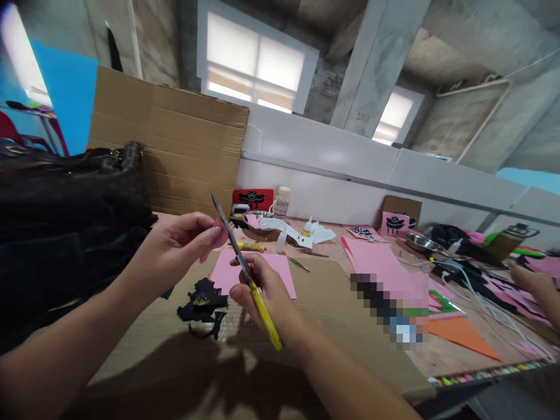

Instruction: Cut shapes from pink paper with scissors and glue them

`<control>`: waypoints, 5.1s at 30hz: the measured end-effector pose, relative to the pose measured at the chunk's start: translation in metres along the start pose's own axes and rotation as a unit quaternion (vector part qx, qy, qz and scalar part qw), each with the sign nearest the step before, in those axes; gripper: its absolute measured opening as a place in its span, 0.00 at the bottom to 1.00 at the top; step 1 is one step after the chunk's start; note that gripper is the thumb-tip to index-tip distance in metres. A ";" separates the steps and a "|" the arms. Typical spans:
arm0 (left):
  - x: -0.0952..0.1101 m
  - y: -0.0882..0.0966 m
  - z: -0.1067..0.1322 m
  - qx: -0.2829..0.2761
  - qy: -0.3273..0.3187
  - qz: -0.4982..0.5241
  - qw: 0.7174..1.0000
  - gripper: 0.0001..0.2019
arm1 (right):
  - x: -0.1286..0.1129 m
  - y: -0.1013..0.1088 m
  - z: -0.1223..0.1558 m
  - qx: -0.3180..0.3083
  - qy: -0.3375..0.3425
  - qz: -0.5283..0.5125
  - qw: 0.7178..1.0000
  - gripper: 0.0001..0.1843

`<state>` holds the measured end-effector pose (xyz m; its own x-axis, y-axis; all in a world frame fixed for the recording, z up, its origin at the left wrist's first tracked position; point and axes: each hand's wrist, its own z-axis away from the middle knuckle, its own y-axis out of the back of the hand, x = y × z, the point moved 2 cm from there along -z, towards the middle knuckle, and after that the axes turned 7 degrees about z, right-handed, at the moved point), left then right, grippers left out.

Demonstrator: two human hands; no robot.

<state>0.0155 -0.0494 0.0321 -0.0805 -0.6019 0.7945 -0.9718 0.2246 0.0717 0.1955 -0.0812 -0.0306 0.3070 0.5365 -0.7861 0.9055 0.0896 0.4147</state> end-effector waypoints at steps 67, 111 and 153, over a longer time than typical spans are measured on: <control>-0.005 0.001 -0.001 -0.015 0.008 0.016 1.000 0.12 | 0.002 0.001 -0.002 0.023 0.026 0.023 0.999 0.25; -0.030 -0.001 -0.008 -0.048 0.065 -0.047 0.996 0.15 | 0.012 0.101 -0.012 0.296 -0.066 0.145 0.942 0.24; -0.139 -0.001 0.000 -0.410 0.068 -0.279 0.866 0.18 | 0.078 0.085 0.007 -0.286 -0.114 0.333 0.891 0.47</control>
<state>0.0272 0.0341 -0.0788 0.4314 -0.7083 0.5587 -0.3627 0.4308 0.8263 0.2987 -0.0381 -0.0598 0.8318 0.4508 -0.3239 0.2231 0.2627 0.9387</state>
